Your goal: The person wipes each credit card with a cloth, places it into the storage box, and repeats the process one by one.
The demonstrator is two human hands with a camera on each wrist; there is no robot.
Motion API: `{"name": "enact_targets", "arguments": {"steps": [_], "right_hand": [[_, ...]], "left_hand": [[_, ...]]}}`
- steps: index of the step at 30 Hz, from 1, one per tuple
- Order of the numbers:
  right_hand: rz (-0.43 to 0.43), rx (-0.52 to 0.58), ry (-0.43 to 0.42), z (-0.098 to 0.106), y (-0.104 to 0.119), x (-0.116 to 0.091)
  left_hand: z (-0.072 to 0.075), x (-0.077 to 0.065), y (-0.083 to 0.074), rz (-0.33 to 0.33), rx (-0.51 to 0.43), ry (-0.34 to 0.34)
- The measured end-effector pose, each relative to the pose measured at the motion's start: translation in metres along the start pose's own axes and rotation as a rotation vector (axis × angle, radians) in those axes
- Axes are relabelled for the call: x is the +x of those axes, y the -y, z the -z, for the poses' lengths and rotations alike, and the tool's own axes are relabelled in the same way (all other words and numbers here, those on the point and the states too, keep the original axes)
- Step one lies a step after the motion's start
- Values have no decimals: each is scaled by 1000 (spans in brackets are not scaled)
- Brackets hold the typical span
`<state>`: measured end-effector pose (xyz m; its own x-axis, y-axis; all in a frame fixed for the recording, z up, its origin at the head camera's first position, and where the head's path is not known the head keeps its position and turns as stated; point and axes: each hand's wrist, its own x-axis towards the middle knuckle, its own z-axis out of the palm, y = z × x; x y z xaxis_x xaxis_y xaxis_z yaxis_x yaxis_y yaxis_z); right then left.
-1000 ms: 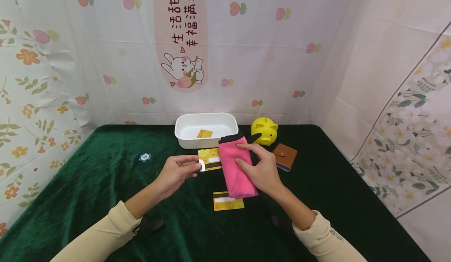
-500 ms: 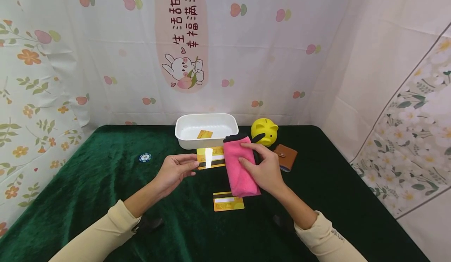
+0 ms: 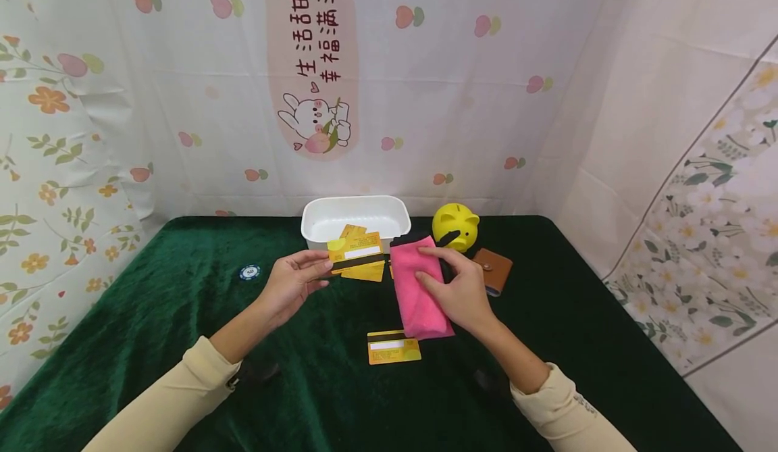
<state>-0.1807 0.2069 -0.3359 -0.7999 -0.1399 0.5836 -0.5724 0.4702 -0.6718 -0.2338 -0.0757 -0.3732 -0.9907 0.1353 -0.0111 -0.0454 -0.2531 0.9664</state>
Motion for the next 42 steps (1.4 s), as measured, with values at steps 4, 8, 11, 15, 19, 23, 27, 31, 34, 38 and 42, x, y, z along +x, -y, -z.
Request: {"name": "enact_targets", "arguments": {"steps": [4, 8, 11, 15, 19, 23, 27, 31, 34, 38, 42], "right_hand": [[-8, 9, 4, -2, -16, -1], [-4, 17, 6, -4, -37, -1], [-2, 14, 11, -4, -37, -2], [-16, 8, 15, -4, -37, -4], [-21, 0, 11, -6, -34, -5], [1, -13, 17, -6, -18, -4], [16, -37, 17, -4, -2, -4], [11, -47, 6, -4, -11, -5], [-3, -37, 13, -5, -26, -7], [-10, -3, 28, -8, -36, -8], [-15, 12, 35, -9, -36, -8]], "left_hand": [[5, 12, -5, 27, -54, -57], [12, 26, -7, 37, -127, -128], [16, 36, -8, 34, -152, -154], [18, 48, -8, 39, -158, -168], [21, 61, -7, 45, -156, -175], [26, 67, -2, 91, -111, -205], [28, 67, 4, 122, -25, -185], [22, 64, 7, 113, 99, -114], [16, 63, 10, 103, 184, -61], [12, 62, 13, 89, 276, -9], [11, 64, 18, 66, 417, 43]]}}
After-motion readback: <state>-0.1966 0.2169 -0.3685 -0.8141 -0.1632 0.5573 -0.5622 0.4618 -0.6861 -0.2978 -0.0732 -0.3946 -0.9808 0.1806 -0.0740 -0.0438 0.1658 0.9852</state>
